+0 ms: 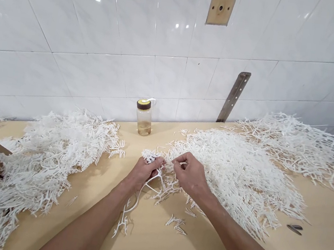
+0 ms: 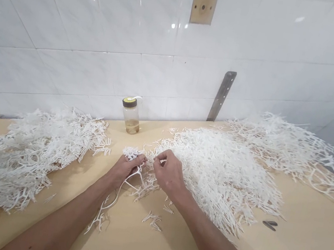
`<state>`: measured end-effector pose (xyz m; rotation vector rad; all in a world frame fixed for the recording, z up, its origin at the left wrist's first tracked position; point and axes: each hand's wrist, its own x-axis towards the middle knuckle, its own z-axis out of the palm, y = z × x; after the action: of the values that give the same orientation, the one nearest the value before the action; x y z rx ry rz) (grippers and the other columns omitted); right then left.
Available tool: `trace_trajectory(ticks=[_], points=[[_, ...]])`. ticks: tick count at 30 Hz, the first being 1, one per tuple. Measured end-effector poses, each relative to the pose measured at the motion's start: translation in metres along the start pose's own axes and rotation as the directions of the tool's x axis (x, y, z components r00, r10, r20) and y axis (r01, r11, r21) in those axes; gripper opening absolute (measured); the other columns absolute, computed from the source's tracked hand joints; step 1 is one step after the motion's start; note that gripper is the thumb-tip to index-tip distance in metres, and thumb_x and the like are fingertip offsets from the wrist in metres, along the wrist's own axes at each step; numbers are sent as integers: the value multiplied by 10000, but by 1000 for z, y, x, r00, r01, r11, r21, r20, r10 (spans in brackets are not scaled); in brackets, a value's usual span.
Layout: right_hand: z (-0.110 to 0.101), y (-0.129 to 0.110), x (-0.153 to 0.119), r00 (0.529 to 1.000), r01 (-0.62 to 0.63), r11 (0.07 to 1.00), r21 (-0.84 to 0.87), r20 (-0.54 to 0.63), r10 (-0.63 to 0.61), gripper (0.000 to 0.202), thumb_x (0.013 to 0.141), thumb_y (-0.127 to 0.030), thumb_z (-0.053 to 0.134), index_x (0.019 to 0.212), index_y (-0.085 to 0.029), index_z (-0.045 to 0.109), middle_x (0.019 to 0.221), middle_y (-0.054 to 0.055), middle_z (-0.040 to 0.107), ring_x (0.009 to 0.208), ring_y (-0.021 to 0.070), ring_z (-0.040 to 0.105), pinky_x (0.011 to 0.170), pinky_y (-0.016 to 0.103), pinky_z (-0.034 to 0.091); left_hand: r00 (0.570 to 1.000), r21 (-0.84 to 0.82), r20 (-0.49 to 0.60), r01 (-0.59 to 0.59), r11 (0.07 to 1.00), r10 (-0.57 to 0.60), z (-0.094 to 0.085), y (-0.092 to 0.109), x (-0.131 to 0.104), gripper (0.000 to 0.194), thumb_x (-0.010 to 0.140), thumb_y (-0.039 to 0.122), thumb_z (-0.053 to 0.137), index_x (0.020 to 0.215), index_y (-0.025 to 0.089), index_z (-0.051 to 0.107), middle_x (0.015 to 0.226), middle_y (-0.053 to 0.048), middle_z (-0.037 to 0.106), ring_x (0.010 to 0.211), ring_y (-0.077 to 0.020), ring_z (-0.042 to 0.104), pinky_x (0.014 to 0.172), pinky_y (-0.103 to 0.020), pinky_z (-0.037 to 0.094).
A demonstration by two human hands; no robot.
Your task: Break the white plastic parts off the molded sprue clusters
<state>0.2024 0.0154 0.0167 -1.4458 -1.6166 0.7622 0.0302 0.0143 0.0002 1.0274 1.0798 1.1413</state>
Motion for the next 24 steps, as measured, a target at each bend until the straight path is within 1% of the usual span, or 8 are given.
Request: trace_trajectory(ticks=[4, 7, 9, 11, 13, 16, 19, 24], points=[[-12, -2, 4, 994, 78, 996, -38, -75, -81, 94, 817, -311, 537, 821, -218, 549, 609, -15, 607, 444, 121, 493, 447, 250, 378, 998, -19, 66, 27, 999, -26, -2, 2, 1, 451, 688, 524, 775, 883, 118, 741, 655, -15, 591, 498, -73, 408, 480, -213, 260], [-18, -2, 6, 982, 145, 984, -107, -107, -156, 107, 834, -314, 533, 817, -216, 573, 626, -2, 611, 490, 133, 505, 503, 265, 405, 992, -20, 122, 28, 999, -25, 0, 4, -1, 422, 699, 525, 756, 825, 124, 725, 584, 15, 515, 474, -72, 359, 468, -221, 224], [-19, -1, 7, 973, 191, 970, -152, -105, -208, 127, 844, -311, 532, 826, -209, 605, 729, 26, 657, 549, 140, 541, 574, 280, 441, 986, -12, 163, 37, 999, -35, 2, 5, -3, 407, 708, 525, 742, 794, 129, 711, 530, 34, 452, 461, -74, 334, 468, -227, 209], [-20, -2, 7, 970, 221, 960, -169, -61, -234, 156, 856, -309, 526, 850, -202, 640, 866, 52, 693, 605, 145, 578, 641, 295, 467, 978, 5, 205, 41, 999, -41, 4, 5, -5, 406, 711, 530, 733, 778, 131, 706, 501, 44, 415, 458, -78, 322, 475, -232, 207], [-21, -3, 7, 977, 214, 966, -142, 19, -214, 197, 876, -328, 516, 886, -202, 667, 922, 57, 709, 651, 154, 611, 674, 304, 481, 972, 26, 232, 22, 999, -27, 7, 5, -6, 413, 708, 535, 734, 763, 126, 708, 511, 38, 426, 474, -83, 335, 486, -236, 219], [-22, -8, 4, 969, 186, 982, -40, 172, -177, 254, 902, -374, 509, 966, -206, 690, 849, 43, 728, 717, 178, 654, 707, 311, 499, 966, 49, 257, -8, 999, -5, 10, 5, -8, 411, 711, 533, 734, 728, 124, 703, 547, 20, 468, 507, -91, 368, 507, -238, 246], [-22, -12, 1, 946, 163, 987, 16, 283, -161, 250, 893, -356, 529, 1004, -210, 699, 768, 25, 733, 714, 185, 672, 688, 306, 505, 962, 66, 272, -6, 998, -12, 12, 7, -11, 403, 707, 530, 741, 681, 132, 680, 546, 15, 484, 507, -92, 363, 506, -239, 247], [-20, -12, 1, 942, 130, 991, 5, 310, -125, 176, 852, -310, 557, 848, -208, 700, 693, 13, 719, 627, 169, 652, 606, 283, 486, 961, 75, 277, -1, 997, -20, 15, 11, -15, 402, 657, 507, 787, 593, 145, 625, 525, 12, 510, 491, -91, 381, 507, -240, 270]])
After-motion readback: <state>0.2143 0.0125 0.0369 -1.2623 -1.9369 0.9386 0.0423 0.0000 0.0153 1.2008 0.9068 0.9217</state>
